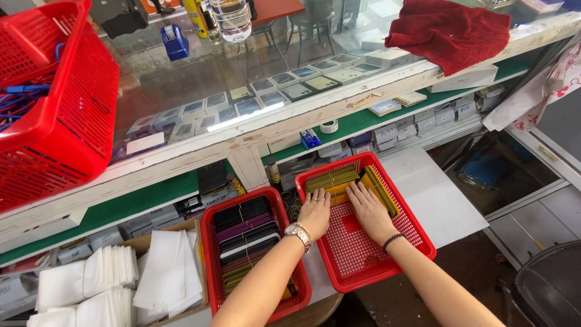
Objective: The person arranges yellow pouches in a red basket, stacks white paper sheets into a cardboard box, and moves the box aside. They then coil red and blue cables one at a time from a large basket and place the coiled cables into an adjacent empty basket.
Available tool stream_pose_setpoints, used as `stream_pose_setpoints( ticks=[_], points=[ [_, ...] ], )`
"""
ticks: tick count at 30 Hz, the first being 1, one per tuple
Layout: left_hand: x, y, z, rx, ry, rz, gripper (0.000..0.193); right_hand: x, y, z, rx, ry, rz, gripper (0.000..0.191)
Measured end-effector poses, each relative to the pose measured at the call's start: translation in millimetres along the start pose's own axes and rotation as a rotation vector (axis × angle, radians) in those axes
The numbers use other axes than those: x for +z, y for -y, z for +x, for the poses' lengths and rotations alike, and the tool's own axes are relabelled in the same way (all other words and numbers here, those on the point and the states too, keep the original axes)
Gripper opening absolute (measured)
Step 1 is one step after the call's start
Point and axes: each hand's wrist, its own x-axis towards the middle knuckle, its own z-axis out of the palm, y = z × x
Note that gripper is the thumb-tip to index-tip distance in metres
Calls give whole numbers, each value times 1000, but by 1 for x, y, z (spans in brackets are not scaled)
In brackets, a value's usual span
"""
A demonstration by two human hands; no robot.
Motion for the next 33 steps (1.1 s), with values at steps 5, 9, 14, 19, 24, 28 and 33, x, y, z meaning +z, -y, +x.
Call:
stream_pose_setpoints(
  ticks=[5, 9, 14, 19, 24, 28, 33],
  points=[
    [26, -10, 10, -85, -206, -13, 31, 4, -2, 15, 70, 69, -93, 37],
    [25, -8, 18, -153, -89, -80, 14, 8, -3, 29, 54, 116, -3, 21],
    [-24, 0, 7, -74, -220, -213, 10, -44, -10, 30, -4, 175, 69, 27],
    [-114, 17, -63, 57, -283, -378, 12, -133, 10, 49, -209, 74, 253, 26],
    [-167, 69, -179, 64, -121, -422, 22, -163, 104, 53, -278, 371, 487, 28],
    [-148, 86, -251, -59, 52, -485, 27, -144, 175, 38, -417, 442, 646, 31],
    [-100, 73, -295, -173, 175, -419, 31, -105, 216, 11, -447, 660, 486, 30]
  ],
)
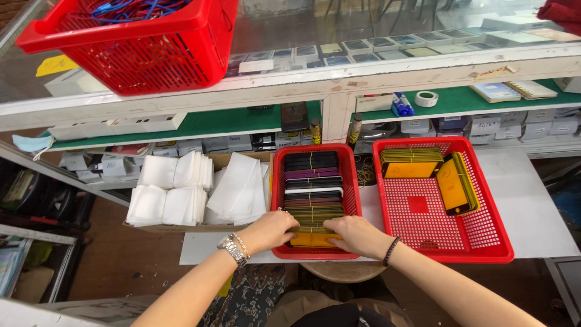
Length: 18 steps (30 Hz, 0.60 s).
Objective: The person arranges yellow pouches in a red basket, stacks white paper sheets into a cardboard box, and moves the box aside. They then coil red and blue cables one at a time from a large basket and place the coiled cables into an adjacent empty basket.
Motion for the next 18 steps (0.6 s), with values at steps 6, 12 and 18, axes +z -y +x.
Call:
stream_pose_setpoints(
  ticks=[6, 12, 18],
  points=[
    [32, 9, 0, -71, 107, 138, 86, 42, -4, -4, -42, -92, 39, 52],
    [69, 8, 15, -71, 32, 185, 83, 44, 5, -10, -107, -74, -275, 82],
    [58, -7, 12, -172, 211, 220, 84, 27, 19, -13, -125, 29, -212, 94]
  ],
)
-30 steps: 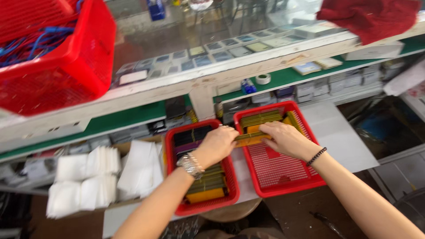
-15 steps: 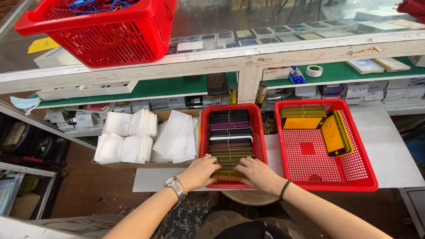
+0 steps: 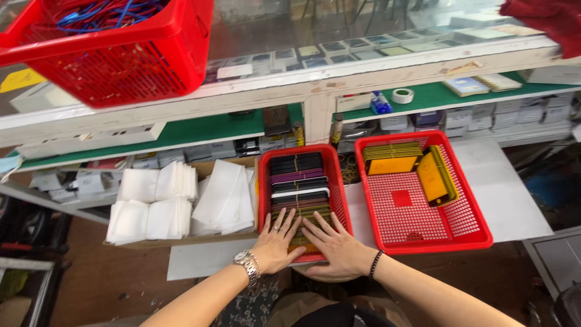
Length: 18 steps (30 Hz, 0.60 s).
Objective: The person arranges yellow pouches in a red basket, stacks white paper sheets into a cardboard box, and moves the box aside. They then coil red and blue cables one at a time from a large basket and place the coiled cables into an adjacent empty basket.
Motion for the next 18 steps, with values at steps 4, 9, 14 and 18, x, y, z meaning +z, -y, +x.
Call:
stream_pose_setpoints(
  ticks=[4, 9, 14, 18],
  points=[
    [-31, -10, 6, 56, -193, -84, 85, -12, -48, -11, 95, -395, 515, 69],
    [-69, -34, 89, 171, -495, -200, 83, -9, -178, -36, 770, -671, 338, 48],
    [-87, -81, 208, 276, -514, -58, 74, 22, -252, -43, 663, -409, -259, 80],
    [-71, -110, 268, 351, -624, 33, 64, 43, -253, -51, 612, -482, -426, 72]
  ],
)
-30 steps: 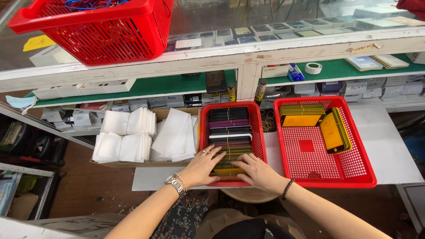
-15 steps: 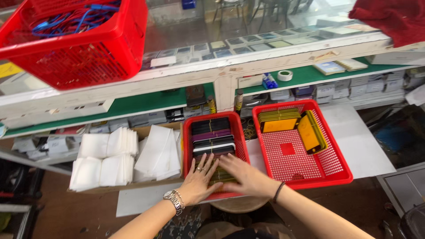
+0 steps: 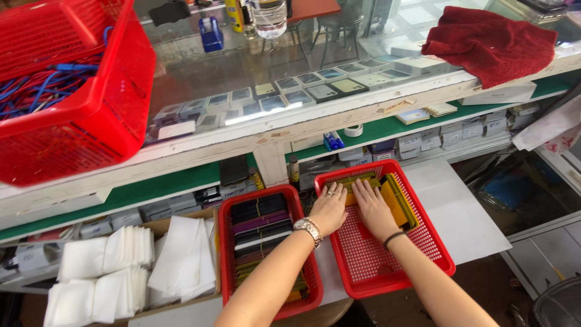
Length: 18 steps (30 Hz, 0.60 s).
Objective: The person arranges yellow pouches in a red basket, stacks white paper sheets into a cardboard box, and moves the box aside. They then coil red and blue cables one at a time from a large basket and place the coiled cables into an adjacent empty basket.
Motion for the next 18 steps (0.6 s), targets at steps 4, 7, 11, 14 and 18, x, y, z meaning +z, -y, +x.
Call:
stream_pose_setpoints(
  ticks=[4, 7, 11, 14, 18],
  points=[
    [37, -7, 12, -65, 26, 126, 41, -4, -2, -11, 67, -69, 136, 60],
    [53, -14, 19, -124, -78, 156, 26, -7, -11, -6, 109, 30, 109, 62],
    [58, -21, 24, -168, 89, 132, 16, -11, -20, 3, 67, 141, 215, 45],
    [41, -21, 22, -67, 98, 153, 14, -25, -23, 3, 8, 117, 201, 46],
    [-13, -20, 15, 106, -70, 81, 17, -76, -31, 5, 52, 200, 236, 42]
  ],
)
